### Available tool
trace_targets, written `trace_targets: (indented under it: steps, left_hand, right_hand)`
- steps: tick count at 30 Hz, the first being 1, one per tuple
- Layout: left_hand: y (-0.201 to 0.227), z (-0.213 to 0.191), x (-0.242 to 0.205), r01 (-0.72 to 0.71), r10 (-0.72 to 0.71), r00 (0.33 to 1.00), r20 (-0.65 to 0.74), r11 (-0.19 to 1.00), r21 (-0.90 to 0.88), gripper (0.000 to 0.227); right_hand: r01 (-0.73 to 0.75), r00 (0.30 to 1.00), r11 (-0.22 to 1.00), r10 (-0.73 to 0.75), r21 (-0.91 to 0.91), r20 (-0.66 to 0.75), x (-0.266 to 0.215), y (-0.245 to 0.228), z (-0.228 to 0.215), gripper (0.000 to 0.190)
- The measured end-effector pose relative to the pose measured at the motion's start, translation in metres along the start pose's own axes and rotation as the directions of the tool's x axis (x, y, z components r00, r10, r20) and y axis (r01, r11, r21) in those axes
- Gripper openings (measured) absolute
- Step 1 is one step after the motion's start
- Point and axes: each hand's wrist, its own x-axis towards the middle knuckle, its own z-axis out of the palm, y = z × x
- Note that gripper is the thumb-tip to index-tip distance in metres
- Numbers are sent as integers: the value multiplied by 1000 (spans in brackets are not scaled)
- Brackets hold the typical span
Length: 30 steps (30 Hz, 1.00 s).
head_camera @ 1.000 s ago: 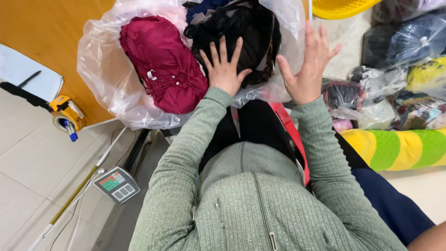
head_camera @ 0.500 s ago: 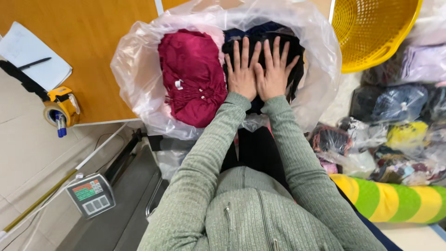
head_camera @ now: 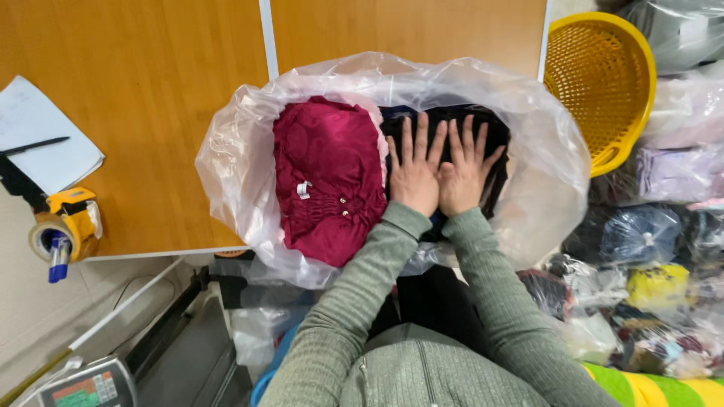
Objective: The person places folded garments into a clear plastic bag on a table, arranging them by hand. Items include a patterned garment, a maroon top, and several dark-colored pieces. The person smooths the items inside the bag and adjusts the bag's opening.
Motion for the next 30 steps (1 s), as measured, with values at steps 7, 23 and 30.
trace_targets:
  steps: [7, 23, 30]
  left_hand:
    - [5, -50, -35, -113, 117, 993, -2, 962, 247, 66]
    - [-45, -73, -90, 223, -61, 848, -526, 942, 250, 85]
    - [-78, -49, -68, 274, -35, 785, -619, 915, 297, 82]
  right_hand:
    - [-63, 998, 988, 61, -144, -17, 2, 1, 12, 66]
    - [-50, 999, 966, 47, -253, -19, -21, -3, -2, 75]
    - [-35, 998, 979, 25, -201, -54, -22, -1, 10, 87]
